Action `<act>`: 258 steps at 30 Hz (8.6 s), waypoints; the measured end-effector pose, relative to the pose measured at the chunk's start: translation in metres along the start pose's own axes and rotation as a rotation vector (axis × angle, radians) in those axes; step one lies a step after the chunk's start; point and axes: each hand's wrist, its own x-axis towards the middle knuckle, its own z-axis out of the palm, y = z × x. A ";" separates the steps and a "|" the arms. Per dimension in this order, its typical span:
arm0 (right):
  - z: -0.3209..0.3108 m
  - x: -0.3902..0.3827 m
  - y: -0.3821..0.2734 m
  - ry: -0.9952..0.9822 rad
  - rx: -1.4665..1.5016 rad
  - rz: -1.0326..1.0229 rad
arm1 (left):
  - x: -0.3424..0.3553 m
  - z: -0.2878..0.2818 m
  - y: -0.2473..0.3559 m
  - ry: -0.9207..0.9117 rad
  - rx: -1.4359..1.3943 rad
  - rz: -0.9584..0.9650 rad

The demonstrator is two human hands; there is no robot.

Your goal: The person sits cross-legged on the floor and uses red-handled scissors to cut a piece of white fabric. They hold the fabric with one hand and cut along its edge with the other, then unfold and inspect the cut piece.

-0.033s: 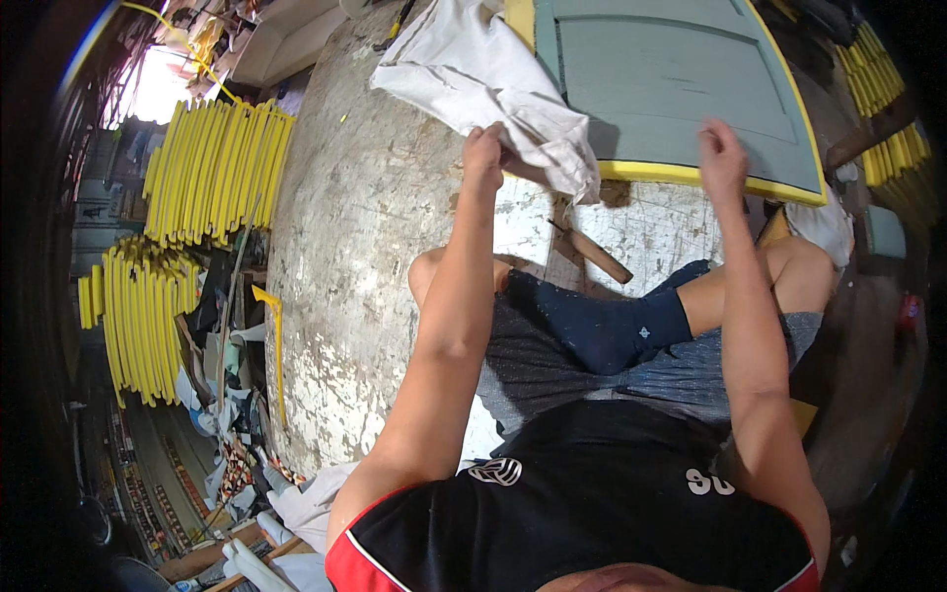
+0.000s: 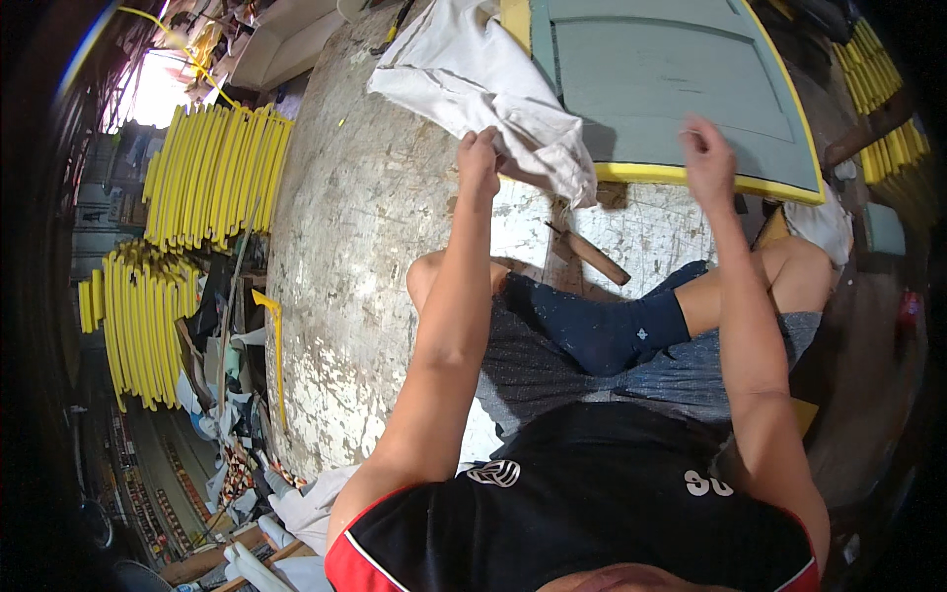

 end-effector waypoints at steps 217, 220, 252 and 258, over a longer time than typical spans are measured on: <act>0.015 -0.055 -0.175 -0.675 1.135 0.555 | -0.226 0.001 0.035 -0.108 -0.340 0.104; -0.007 -0.066 -0.154 -0.553 1.024 0.578 | -0.246 0.002 0.005 -0.131 -0.268 0.016; 0.067 -0.081 -0.156 -0.822 1.513 0.741 | -0.310 -0.064 -0.026 0.040 0.124 0.261; 0.076 -0.003 -0.197 -0.566 1.326 0.444 | -0.259 -0.028 0.016 0.062 0.076 0.316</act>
